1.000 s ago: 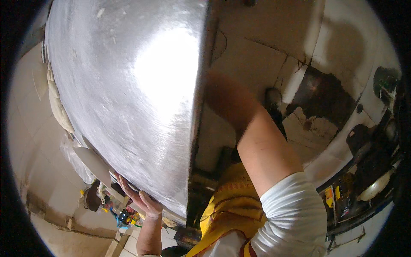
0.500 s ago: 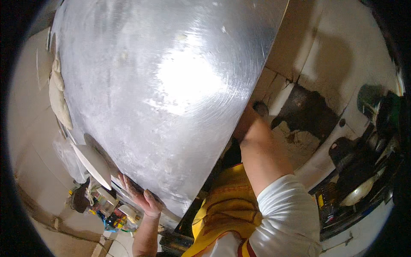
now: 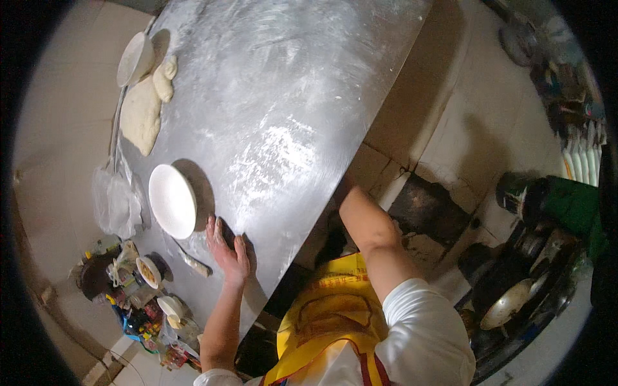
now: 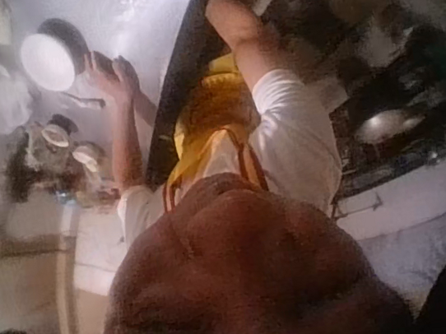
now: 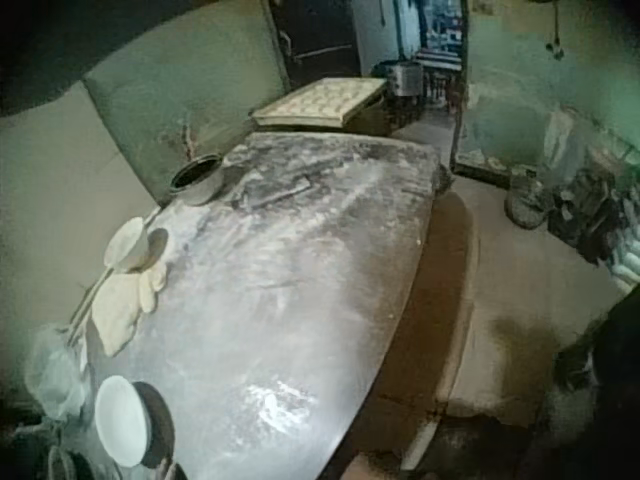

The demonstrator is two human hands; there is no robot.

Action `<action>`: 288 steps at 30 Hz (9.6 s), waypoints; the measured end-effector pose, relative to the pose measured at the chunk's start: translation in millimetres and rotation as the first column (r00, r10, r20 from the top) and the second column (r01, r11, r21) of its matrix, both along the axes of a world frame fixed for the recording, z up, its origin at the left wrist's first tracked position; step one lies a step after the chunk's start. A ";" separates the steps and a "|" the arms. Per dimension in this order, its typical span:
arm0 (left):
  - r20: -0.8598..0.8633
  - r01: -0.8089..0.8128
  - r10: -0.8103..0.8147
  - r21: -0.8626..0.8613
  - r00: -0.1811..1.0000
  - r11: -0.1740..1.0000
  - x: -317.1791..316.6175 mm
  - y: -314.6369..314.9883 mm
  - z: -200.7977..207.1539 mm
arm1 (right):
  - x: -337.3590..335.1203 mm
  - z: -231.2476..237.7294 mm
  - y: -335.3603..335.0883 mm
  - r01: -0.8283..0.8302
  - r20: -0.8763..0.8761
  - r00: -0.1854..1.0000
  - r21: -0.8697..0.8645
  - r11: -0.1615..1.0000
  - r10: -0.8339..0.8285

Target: The person portions dough, flattens pieces, fills them with a meat mixture, and seals them into buns. The finished buns are placed on a tray. The person also washes a plate and sprinkles flour on the tray.

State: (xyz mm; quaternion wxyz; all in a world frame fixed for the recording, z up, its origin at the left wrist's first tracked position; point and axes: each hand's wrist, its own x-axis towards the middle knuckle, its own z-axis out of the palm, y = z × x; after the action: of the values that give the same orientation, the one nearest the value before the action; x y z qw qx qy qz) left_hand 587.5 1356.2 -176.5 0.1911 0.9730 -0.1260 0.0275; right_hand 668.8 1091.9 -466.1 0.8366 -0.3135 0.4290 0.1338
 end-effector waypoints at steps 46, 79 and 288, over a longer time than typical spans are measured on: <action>-0.534 0.289 -0.720 -0.845 -0.443 0.449 -700.3 -430.9 192.8 | -1007.6 546.4 -146.1 -0.211 -0.093 0.823 -0.966 -0.148 -0.561; -0.627 0.364 -0.525 -0.771 -0.575 0.522 -1417.3 -681.4 161.4 | -1696.3 471.6 -370.7 -0.484 -0.346 0.788 -0.860 -0.164 -0.510; -0.137 -0.856 0.945 0.399 0.298 0.328 57.9 -101.2 27.2 | 574.8 342.9 109.1 -0.818 0.565 0.504 0.070 0.571 0.653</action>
State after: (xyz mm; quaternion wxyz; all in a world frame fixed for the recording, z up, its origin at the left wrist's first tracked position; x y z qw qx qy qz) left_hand 645.4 1255.0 -149.3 0.0361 0.8745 0.4802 -0.0569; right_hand 1243.6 1201.0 -123.3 0.8127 -0.3456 0.0003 0.4692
